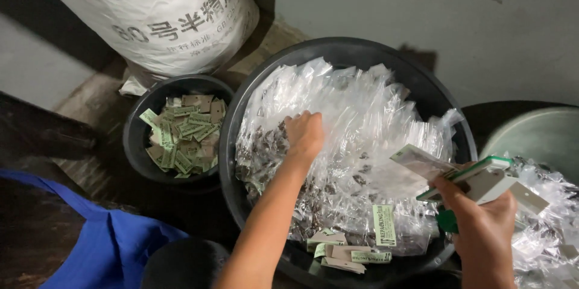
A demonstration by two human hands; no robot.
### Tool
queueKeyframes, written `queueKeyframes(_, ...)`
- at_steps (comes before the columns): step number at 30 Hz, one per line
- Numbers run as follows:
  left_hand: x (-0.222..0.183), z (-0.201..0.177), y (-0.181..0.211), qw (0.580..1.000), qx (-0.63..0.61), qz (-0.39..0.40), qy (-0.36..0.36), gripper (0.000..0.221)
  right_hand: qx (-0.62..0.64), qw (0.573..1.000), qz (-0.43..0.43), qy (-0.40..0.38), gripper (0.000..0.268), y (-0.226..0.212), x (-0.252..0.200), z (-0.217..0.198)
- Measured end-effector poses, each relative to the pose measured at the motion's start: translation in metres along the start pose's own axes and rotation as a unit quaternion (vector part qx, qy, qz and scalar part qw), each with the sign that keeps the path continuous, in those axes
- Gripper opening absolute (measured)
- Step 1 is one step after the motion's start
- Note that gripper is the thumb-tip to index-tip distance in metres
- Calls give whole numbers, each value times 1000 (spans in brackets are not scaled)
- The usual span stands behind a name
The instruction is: Stapling paper labels onto small plastic bags for packaging.
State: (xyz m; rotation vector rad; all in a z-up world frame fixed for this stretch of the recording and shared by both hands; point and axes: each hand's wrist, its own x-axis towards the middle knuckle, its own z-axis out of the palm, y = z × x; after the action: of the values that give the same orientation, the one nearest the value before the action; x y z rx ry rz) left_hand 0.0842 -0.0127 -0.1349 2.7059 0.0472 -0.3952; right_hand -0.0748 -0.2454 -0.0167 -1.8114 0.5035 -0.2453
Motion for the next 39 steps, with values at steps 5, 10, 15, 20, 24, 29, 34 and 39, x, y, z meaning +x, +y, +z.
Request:
queueKeyframes(5,-23,-15,8,999,-12,-13,37,36,11,1000,8,10,25,8,-1,6)
queueKeyframes(10,-6,29,-15,995,-48,-40,74,40,14,1000,24,3,31,19,2,4)
queueKeyframes(15,-49,-27,0,973,-179,38,137,13,-27,1000,9,11,27,11,-4,7)
queueKeyframes(20,-96,-91,19,965,-168,141,144,12,-54,998,-37,1,18,2,-20,19)
queueKeyframes(24,-135,-126,41,946,-165,221,171,15,-76,992,-97,-3,22,-10,-37,32)
queueKeyframes(29,-197,-150,61,933,-140,274,188,15,-21,992,-125,11,25,-33,-53,55)
queueKeyframes(34,-245,-162,49,926,-107,324,162,38,13,992,-121,33,16,-39,-51,52)
queueKeyframes(39,-220,-170,40,903,-253,300,174,60,54,983,-174,-35,21,-57,-65,41)
